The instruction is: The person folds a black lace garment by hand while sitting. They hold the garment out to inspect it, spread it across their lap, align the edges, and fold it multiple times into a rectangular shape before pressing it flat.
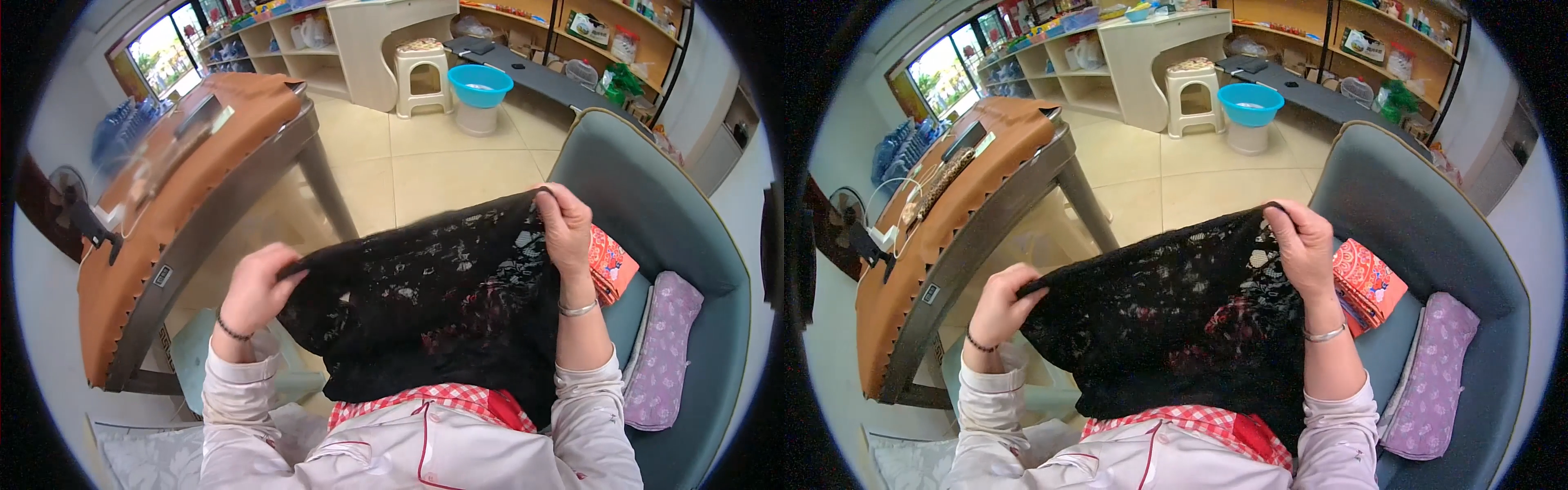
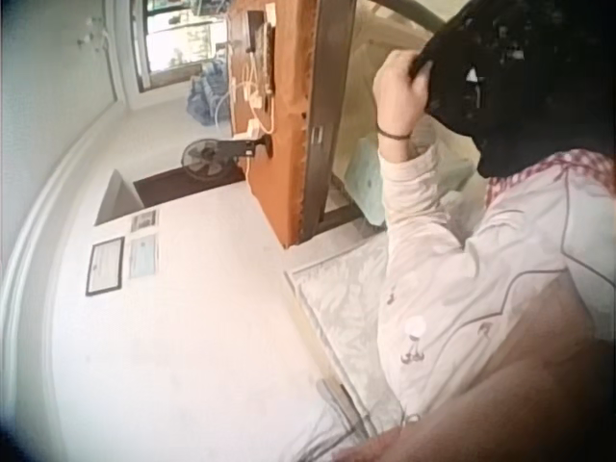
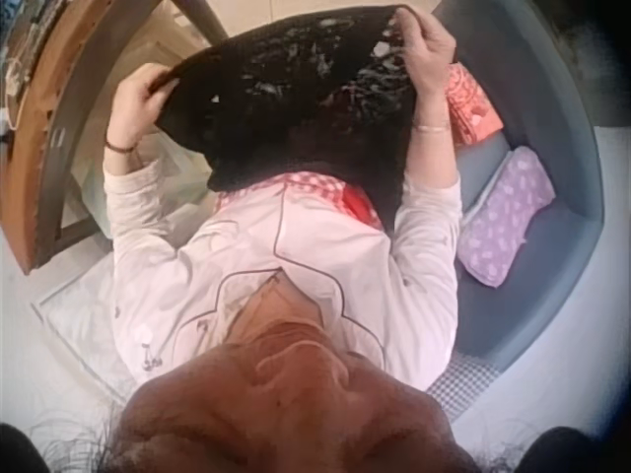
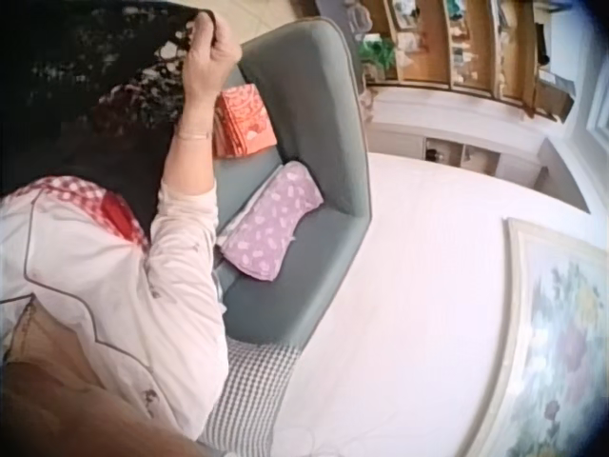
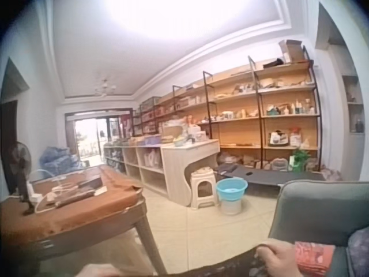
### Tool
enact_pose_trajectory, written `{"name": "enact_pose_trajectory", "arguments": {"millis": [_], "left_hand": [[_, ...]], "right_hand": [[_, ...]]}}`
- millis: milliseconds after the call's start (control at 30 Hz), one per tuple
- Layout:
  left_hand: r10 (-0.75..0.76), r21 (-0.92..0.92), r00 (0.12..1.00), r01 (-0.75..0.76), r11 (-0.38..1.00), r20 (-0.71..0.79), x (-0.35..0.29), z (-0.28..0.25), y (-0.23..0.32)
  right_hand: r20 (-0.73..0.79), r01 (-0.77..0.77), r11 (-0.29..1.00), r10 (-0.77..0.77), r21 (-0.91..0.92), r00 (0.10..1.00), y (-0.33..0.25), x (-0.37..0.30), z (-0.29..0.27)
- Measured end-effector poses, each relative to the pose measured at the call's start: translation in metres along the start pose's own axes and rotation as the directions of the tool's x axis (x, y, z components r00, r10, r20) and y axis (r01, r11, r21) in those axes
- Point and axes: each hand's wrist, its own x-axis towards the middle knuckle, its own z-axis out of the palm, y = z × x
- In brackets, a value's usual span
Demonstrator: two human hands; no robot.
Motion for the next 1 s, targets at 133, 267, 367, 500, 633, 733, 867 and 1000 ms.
{"name": "enact_pose_trajectory", "arguments": {"millis": [133, 267, 367, 500, 633, 733, 867, 1000], "left_hand": [[-0.085, -0.583, 0.981, -0.035, 0.812, -0.177, -0.046, -0.027, 0.017], [-0.159, -0.868, 0.931, -0.231, 0.44, -0.329, -0.075, -0.039, 0.018], [-0.251, -0.531, 0.95, 0.117, 0.839, -0.188, -0.054, -0.039, -0.008], [-0.479, -0.676, 0.877, 0.341, 0.653, -0.021, -0.03, 0.032, -0.094], [-0.601, -0.575, 0.794, 0.448, 0.684, -0.095, -0.043, 0.128, -0.163], [-0.636, -0.575, 0.764, 0.474, 0.667, -0.109, -0.044, 0.166, -0.162], [-0.655, -0.52, 0.754, 0.542, 0.66, -0.044, -0.049, 0.183, -0.157], [-0.613, -0.282, 0.79, 0.587, 0.759, -0.002, -0.062, 0.194, -0.161]], "right_hand": [[-0.033, -0.019, 0.991, 0.023, 0.136, 0.999, -0.018, 0.006, -0.008], [-0.078, 0.002, 0.991, 0.008, 0.133, 0.997, -0.03, 0.021, 0.0], [-0.068, -0.011, 1.0, 0.009, -0.028, 0.998, -0.022, 0.037, 0.014], [0.113, -0.154, 0.973, 0.175, -0.174, 0.978, 0.048, 0.035, 0.06], [0.212, -0.107, 0.894, 0.217, -0.435, 0.953, 0.124, 0.006, 0.104], [0.235, -0.083, 0.855, 0.233, -0.513, 0.944, 0.146, -0.008, 0.113], [0.251, -0.107, 0.825, 0.289, -0.554, 0.924, 0.164, -0.017, 0.118], [0.215, -0.221, 0.908, 0.31, -0.357, 0.926, 0.165, -0.011, 0.117]]}}
